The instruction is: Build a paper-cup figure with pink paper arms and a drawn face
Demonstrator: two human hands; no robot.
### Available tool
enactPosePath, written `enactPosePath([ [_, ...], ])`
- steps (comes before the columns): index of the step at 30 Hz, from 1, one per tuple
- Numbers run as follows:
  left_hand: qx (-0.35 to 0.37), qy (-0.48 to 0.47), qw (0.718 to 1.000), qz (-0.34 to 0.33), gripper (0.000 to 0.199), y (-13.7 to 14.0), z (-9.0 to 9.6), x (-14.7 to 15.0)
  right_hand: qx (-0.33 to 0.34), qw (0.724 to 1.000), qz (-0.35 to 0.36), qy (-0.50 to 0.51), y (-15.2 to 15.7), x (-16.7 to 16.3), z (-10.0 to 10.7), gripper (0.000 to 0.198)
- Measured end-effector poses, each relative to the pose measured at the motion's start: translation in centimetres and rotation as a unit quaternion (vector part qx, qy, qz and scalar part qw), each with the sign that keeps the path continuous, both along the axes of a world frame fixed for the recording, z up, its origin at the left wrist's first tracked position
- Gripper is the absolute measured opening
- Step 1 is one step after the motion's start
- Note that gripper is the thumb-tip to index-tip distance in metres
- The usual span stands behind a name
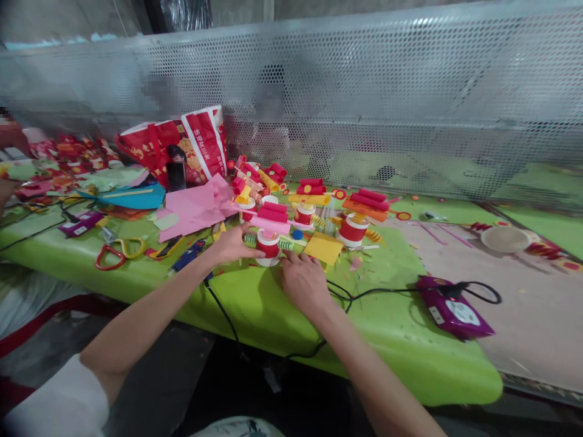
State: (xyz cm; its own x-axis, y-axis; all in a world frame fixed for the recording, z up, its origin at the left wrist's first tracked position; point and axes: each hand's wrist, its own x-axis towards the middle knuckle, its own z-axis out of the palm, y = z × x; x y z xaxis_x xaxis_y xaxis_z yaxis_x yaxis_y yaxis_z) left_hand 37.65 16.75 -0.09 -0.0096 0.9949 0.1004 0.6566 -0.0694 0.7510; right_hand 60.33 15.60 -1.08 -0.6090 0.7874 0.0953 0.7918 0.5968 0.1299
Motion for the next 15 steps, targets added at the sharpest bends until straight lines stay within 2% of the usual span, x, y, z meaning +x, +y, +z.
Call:
enactPosePath([
  [10,0.012,0.034,0.999,0.025,0.081,-0.7,0.5,1.3,-0.011,0.999,-0.033,-0.018,1.3,-0.5,-0.1,0.043],
  [15,0.010,0.040,0.999,0.032,0.086,-0.7,0.3,1.4,-0.017,0.999,-0.040,-0.021,1.4,-0.6,-0.1,0.043],
])
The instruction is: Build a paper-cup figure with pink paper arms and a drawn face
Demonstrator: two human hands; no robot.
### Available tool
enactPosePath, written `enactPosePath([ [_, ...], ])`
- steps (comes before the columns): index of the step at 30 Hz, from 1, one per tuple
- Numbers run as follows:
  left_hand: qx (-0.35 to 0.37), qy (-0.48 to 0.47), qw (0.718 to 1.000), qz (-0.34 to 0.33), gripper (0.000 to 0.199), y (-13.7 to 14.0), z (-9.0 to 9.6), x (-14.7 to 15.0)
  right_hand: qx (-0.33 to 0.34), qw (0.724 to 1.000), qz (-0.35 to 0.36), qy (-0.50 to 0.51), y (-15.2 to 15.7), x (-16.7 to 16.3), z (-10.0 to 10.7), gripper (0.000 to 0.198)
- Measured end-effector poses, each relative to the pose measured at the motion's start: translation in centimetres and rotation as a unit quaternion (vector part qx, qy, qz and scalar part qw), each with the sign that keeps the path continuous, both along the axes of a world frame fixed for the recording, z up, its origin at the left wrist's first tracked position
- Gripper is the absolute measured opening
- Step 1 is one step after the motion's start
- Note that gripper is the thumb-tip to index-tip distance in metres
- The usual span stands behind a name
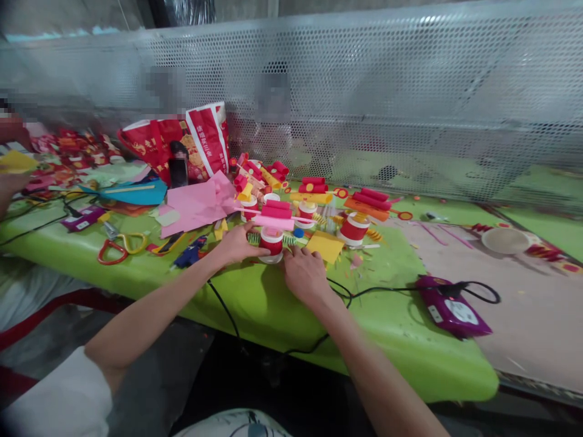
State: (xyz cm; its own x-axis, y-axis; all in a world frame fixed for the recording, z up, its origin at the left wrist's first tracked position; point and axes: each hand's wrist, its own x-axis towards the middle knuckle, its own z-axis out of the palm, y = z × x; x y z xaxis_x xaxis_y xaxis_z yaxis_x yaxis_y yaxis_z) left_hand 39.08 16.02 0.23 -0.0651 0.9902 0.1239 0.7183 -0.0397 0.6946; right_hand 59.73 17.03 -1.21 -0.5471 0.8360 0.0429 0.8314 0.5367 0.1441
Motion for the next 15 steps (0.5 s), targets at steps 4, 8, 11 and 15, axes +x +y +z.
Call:
enactPosePath([
  [4,-0.006,0.002,1.000,-0.003,0.089,0.0,-0.2,-0.4,0.007,1.000,0.008,0.002,-0.5,0.3,0.0,0.041],
  [8,-0.002,0.000,1.000,-0.011,0.094,-0.1,-0.3,-1.1,0.019,1.000,0.016,0.011,-1.3,0.8,0.3,0.039],
  [11,0.009,-0.013,0.999,-0.028,0.096,-0.3,-0.2,-1.8,0.028,0.999,0.020,0.022,-2.1,1.1,0.5,0.038],
  [15,0.028,-0.004,0.999,-0.017,0.093,-1.7,0.4,-2.7,0.038,0.998,0.030,0.040,-3.2,1.5,0.4,0.037],
])
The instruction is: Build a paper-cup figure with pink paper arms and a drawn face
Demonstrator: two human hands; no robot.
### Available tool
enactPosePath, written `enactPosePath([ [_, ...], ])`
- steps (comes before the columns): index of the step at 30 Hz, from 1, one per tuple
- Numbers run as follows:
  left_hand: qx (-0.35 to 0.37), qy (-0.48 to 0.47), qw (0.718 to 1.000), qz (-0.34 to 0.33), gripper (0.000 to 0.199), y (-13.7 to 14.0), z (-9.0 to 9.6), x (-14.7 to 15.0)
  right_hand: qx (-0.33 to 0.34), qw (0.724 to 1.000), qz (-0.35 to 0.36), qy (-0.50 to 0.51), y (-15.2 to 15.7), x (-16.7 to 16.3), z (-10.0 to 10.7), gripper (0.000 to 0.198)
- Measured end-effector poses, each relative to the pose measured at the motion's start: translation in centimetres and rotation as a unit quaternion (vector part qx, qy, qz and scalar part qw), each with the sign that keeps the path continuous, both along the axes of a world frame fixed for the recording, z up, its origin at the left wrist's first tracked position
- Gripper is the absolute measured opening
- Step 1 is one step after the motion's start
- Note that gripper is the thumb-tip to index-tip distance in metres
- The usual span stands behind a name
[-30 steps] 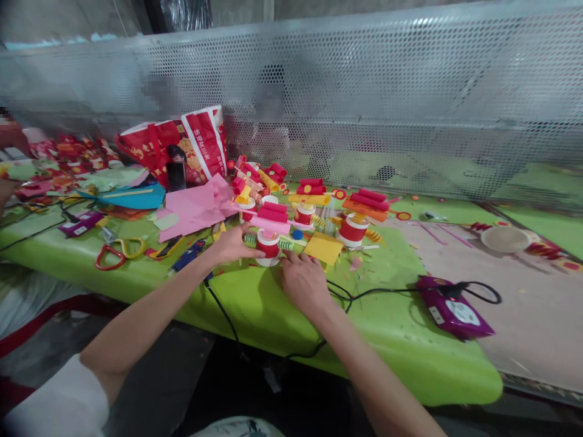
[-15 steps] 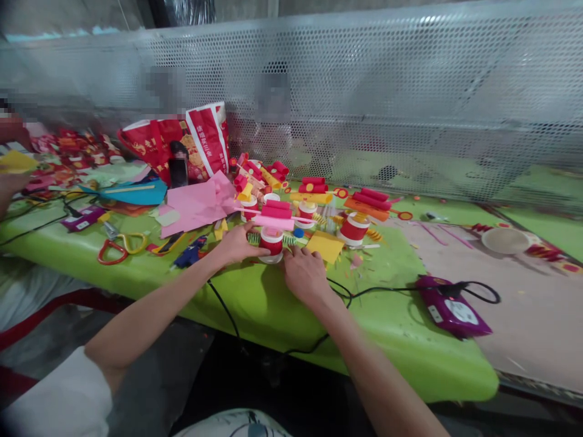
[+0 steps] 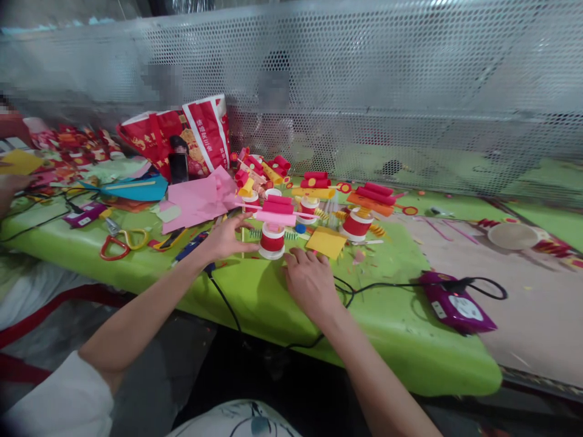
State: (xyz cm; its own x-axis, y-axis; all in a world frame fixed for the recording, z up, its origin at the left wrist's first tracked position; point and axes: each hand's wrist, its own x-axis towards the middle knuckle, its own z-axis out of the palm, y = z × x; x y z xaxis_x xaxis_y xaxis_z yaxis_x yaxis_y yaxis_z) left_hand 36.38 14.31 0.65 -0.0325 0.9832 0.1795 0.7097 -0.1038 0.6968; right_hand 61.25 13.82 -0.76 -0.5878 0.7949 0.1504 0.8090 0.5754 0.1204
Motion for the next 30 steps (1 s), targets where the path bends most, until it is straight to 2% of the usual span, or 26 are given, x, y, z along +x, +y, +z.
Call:
enactPosePath([
  [4,0.057,0.061,0.995,0.053,0.067,-3.6,1.0,-0.2,0.040,0.997,0.047,0.045,-0.4,0.1,-0.8,0.033],
  [7,0.153,0.064,0.984,0.059,0.025,-7.2,1.1,0.1,0.087,0.989,0.092,0.074,-0.1,-0.2,-1.7,0.033],
  [8,0.176,0.059,0.980,0.066,0.017,-8.3,0.9,0.2,0.101,0.987,0.096,0.077,0.0,-0.4,-2.0,0.034],
  [14,0.232,0.025,0.950,0.209,0.028,-14.0,-1.7,-0.9,0.160,0.975,0.108,0.109,0.1,-0.7,-2.9,0.033],
  [18,0.250,-0.023,0.912,0.323,0.051,-16.0,-4.5,-2.5,0.128,0.958,0.179,0.186,-0.7,-0.1,-3.0,0.035],
  [22,0.231,-0.157,0.863,0.420,0.060,-16.4,-6.7,-4.1,0.113,0.930,0.233,0.261,-1.1,0.3,-3.7,0.030],
  [25,0.242,-0.240,0.822,0.456,0.067,-16.0,-7.2,-5.2,0.122,0.920,0.240,0.283,-0.9,0.4,-4.6,0.031],
  [27,0.254,-0.252,0.811,0.463,0.069,-15.8,-7.2,-5.7,0.138,0.920,0.232,0.283,-0.8,0.3,-5.1,0.034],
  [30,0.259,-0.214,0.811,0.478,0.068,-15.6,-7.2,-6.0,0.155,0.925,0.207,0.276,-0.9,0.1,-5.6,0.035],
])
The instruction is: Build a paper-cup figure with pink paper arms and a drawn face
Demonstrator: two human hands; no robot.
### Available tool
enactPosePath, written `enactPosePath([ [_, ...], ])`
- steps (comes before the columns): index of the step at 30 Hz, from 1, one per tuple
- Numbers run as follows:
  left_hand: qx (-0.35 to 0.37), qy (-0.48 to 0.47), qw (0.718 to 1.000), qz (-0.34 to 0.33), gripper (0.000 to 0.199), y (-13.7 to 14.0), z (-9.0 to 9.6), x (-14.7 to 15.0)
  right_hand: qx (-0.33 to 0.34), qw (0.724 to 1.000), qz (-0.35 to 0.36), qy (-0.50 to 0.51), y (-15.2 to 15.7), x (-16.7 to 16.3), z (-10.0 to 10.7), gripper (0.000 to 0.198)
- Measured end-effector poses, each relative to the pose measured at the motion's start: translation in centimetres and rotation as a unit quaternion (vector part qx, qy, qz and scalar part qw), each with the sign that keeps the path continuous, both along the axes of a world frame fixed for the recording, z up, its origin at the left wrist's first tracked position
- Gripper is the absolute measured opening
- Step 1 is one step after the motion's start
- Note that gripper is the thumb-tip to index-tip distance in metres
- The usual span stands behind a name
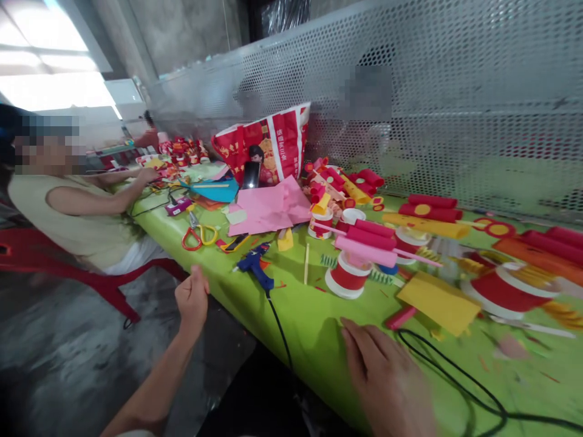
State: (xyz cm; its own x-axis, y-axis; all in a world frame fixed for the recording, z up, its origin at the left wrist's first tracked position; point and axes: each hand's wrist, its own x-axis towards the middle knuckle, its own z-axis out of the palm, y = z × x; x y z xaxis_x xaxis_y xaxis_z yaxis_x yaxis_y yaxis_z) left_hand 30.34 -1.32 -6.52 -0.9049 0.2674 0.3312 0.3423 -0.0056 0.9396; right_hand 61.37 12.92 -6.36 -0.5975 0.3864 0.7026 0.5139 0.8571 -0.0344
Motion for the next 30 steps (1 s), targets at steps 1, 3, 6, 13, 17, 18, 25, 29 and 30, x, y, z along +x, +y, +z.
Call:
enactPosePath([
  [1,-0.007,0.010,1.000,0.010,0.067,0.0,0.0,0.0,-0.001,1.000,-0.010,0.001,-0.1,-0.1,-0.1,0.035],
  [3,-0.012,0.031,0.999,0.018,0.064,0.2,0.2,-0.1,-0.010,1.000,-0.024,0.005,-0.3,-0.2,-0.2,0.033],
  [6,-0.031,0.108,0.992,-0.049,0.052,1.0,1.2,-0.5,-0.048,0.998,-0.029,0.013,-0.6,-0.4,0.0,0.031],
  [13,-0.263,0.371,0.859,-0.237,0.062,8.4,7.6,-3.2,-0.102,0.994,-0.027,0.015,-0.9,-0.3,0.2,0.029],
  [17,-0.410,0.358,0.785,-0.295,0.082,15.0,10.1,-2.8,-0.118,0.992,-0.032,0.015,-1.0,-0.1,0.4,0.030],
  [18,-0.443,0.361,0.763,-0.302,0.084,16.3,10.2,-2.4,-0.121,0.992,-0.032,0.014,-1.1,-0.1,0.4,0.030],
  [25,-0.518,0.355,0.724,-0.286,0.084,20.8,9.2,-1.8,-0.129,0.991,-0.026,0.025,-1.1,0.0,0.6,0.030],
  [29,-0.536,0.346,0.720,-0.274,0.080,23.0,8.8,-2.7,-0.134,0.990,-0.027,0.023,-1.1,-0.1,0.6,0.032],
  [30,-0.538,0.343,0.721,-0.270,0.078,23.5,8.8,-2.9,-0.133,0.990,-0.027,0.021,-1.2,0.0,0.7,0.032],
])
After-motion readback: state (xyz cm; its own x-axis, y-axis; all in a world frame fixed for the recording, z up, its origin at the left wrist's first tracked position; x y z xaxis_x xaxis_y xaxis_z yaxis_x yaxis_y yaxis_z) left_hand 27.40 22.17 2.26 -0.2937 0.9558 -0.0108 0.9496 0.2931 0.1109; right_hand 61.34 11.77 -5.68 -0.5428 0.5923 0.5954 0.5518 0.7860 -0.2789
